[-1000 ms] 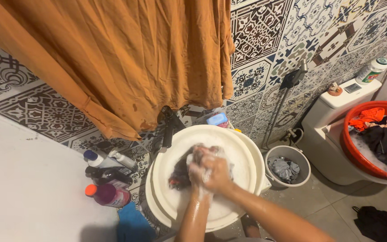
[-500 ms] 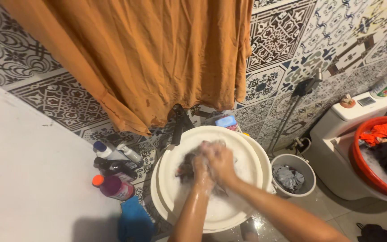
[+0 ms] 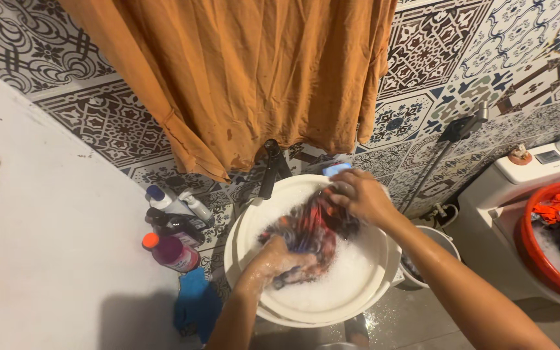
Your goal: The person hand-washes a light-colored garment and a dark patterned garment in a white basin filled with soapy water. They scrub, wring, and rinse the items by hand, then transfer the washed clothes into a nearby bucket.
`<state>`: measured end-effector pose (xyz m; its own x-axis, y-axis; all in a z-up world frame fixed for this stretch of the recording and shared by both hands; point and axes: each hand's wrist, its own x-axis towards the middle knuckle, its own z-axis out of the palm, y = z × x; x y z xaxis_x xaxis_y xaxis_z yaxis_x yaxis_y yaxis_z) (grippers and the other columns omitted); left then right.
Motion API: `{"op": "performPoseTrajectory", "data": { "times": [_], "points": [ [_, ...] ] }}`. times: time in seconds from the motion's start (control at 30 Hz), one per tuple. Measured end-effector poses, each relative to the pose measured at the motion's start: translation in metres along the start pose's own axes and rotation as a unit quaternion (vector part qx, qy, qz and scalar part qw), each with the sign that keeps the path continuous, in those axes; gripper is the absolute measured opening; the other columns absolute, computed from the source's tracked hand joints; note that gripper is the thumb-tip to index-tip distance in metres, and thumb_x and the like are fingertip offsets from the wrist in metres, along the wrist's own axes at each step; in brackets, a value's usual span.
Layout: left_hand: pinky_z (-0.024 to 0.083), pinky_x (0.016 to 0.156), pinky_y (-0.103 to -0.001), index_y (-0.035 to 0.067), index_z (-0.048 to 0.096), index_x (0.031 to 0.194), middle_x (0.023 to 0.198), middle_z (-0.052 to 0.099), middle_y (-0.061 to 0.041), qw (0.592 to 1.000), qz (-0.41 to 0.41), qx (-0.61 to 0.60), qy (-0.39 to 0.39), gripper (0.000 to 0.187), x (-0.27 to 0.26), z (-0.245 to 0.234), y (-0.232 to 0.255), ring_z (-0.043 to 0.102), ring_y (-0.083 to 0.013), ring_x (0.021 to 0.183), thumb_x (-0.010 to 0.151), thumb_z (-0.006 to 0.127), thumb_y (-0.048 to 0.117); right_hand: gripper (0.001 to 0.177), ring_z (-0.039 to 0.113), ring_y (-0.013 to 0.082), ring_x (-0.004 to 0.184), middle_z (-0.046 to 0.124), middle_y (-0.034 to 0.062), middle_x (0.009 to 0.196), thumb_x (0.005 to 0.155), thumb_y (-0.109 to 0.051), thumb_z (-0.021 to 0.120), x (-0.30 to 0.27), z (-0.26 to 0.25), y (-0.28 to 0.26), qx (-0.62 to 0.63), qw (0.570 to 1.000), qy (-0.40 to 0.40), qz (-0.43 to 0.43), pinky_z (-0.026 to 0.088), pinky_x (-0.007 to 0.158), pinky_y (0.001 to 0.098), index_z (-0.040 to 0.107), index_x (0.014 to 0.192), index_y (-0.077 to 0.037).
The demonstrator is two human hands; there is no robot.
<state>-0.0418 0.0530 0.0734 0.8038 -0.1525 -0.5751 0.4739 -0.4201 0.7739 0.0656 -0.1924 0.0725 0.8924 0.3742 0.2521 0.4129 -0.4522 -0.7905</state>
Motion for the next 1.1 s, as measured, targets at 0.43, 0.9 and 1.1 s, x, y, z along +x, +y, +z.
{"op": "performPoseTrajectory", "data": {
  "times": [0.43, 0.9, 1.1],
  "points": [
    [0.059, 0.083, -0.043, -0.004, 0.066, 0.116, 0.096, 0.076, -0.013, 0.763, 0.284, -0.581, -0.013, 0.043, -0.054, -0.023, 0.029, 0.071, -0.0271, 0.086, 0.077, 0.077, 0.010, 0.036, 0.069, 0.0247, 0.095, 0.071, 0.0074, 0.103, 0.084, -0.024, 0.076, -0.064, 0.035, 0.038, 0.239, 0.949, -0.063, 0.196, 0.058, 0.092, 0.0407, 0.071, 0.113, -0.003],
    [0.056, 0.076, -0.036, 0.006, 0.062, 0.124, 0.106, 0.066, -0.009, 0.789, 0.183, -0.586, -0.025, 0.044, 0.075, 0.071, -0.010, 0.064, -0.0230, 0.090, 0.096, 0.073, 0.039, 0.036, 0.060, 0.0255, 0.070, 0.068, 0.0135, 0.075, 0.096, -0.035, 0.065, 0.010, 0.100, -0.011, 0.136, 0.963, 0.218, 0.081, 0.047, 0.068, 0.0429, 0.073, 0.080, -0.004],
    [0.055, 0.073, -0.036, 0.006, 0.060, 0.125, 0.106, 0.066, -0.010, 0.829, 0.132, -0.543, 0.030, 0.048, 0.049, 0.030, 0.029, 0.064, -0.0226, 0.088, 0.093, 0.073, 0.040, 0.050, 0.053, 0.0128, 0.058, 0.059, 0.0058, 0.059, 0.101, -0.039, 0.059, -0.025, 0.110, -0.056, 0.118, 0.971, 0.209, 0.012, 0.042, 0.065, 0.0425, 0.067, 0.069, -0.002]
  ]
}}
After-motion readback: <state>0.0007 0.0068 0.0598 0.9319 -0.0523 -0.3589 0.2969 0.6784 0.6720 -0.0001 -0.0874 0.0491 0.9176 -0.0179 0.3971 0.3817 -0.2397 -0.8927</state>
